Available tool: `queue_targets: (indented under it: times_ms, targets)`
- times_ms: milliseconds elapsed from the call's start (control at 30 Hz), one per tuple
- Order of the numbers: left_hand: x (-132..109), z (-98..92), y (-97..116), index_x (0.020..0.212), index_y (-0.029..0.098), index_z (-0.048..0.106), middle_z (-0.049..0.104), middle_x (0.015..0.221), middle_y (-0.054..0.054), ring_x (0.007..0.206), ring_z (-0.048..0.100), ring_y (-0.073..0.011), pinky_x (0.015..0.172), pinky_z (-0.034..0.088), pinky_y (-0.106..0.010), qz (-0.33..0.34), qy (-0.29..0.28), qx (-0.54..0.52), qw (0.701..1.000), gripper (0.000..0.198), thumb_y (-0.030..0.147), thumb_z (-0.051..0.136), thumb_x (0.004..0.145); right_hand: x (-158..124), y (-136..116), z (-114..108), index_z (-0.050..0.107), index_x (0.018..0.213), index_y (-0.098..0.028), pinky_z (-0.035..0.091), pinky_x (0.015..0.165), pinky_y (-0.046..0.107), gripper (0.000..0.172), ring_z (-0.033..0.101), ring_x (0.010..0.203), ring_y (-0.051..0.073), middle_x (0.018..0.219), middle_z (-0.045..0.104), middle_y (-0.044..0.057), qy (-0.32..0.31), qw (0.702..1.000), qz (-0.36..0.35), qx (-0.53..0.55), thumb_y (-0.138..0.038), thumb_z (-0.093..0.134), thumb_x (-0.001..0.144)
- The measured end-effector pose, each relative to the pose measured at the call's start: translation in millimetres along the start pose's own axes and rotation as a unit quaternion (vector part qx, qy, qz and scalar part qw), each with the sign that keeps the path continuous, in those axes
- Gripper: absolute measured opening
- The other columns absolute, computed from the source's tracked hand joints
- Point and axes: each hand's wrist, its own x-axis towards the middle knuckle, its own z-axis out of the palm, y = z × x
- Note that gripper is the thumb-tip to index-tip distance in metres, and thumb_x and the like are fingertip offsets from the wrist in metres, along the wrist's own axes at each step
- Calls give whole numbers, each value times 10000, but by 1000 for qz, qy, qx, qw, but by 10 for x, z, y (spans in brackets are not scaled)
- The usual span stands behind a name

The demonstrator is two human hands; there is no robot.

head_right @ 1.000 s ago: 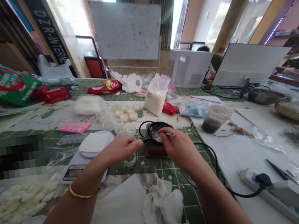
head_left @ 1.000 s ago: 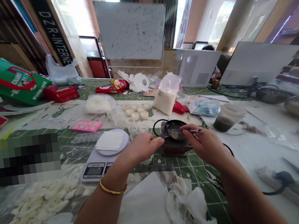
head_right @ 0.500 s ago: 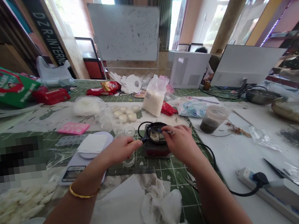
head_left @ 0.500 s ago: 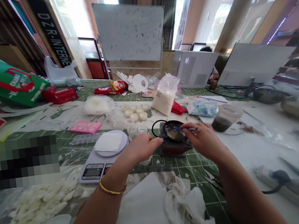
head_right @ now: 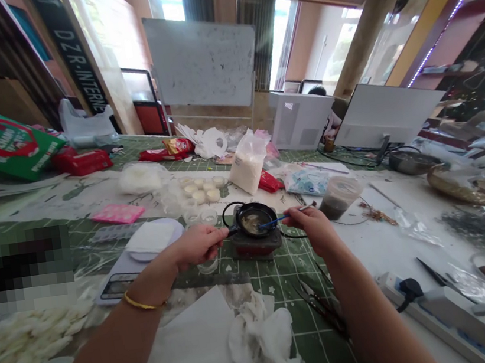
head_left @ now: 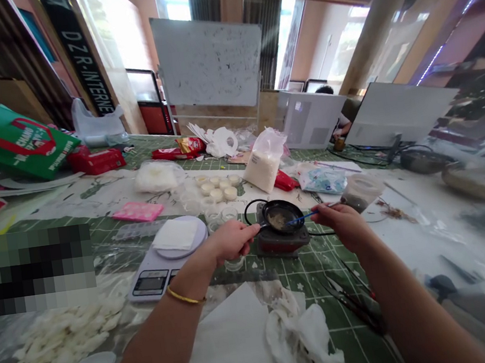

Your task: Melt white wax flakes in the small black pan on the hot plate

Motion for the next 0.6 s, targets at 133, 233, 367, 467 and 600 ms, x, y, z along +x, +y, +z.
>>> queue_targets:
  times_ms: [133, 233, 367, 467, 600]
  targets:
    - [-1, 5, 2, 590, 168, 433, 440, 393, 49, 291, 265, -43, 318, 152, -192, -7, -1, -4, 1000, 456, 612, 433, 695, -39, -8, -196, 635, 683, -135, 482, 541, 191, 210, 589, 548, 102, 588, 647, 33, 56, 998, -4, 27, -324, 691, 610]
    - [-3, 4, 12, 619, 161, 463, 418, 380, 57, 295, 261, -42, 330, 160, -192, -5, 2, 2, 1000, 456, 609, 431, 698, -48, 6, -134, 631, 696, -144, 493, 546, 196, 211, 594, 565, 104, 605, 647, 29, 67, 996, -12, 51, -338, 680, 629]
    - [-21, -16, 48, 657, 149, 521, 450, 414, 48, 317, 294, -45, 345, 194, -192, -3, 2, 27, 1000, 481, 618, 423, 695, 28, 131, -58, 629, 654, -120, 491, 509, 206, 229, 590, 542, 116, 590, 647, 55, 52, 997, 7, 55, -323, 716, 593]
    - [-13, -26, 57, 666, 148, 532, 480, 452, 39, 317, 292, -44, 340, 190, -200, -13, 3, 42, 999, 491, 627, 423, 689, 82, 161, -188, 613, 633, -133, 474, 475, 170, 215, 573, 509, 89, 549, 631, 20, 93, 993, 1, 66, -304, 729, 573]
    - [51, -31, 2, 652, 154, 516, 502, 501, 31, 333, 308, -46, 343, 184, -201, -9, 14, 42, 999, 486, 631, 426, 683, 22, 106, -248, 615, 699, -160, 479, 536, 146, 210, 582, 558, 68, 577, 634, -13, 109, 989, -28, 92, -324, 702, 601]
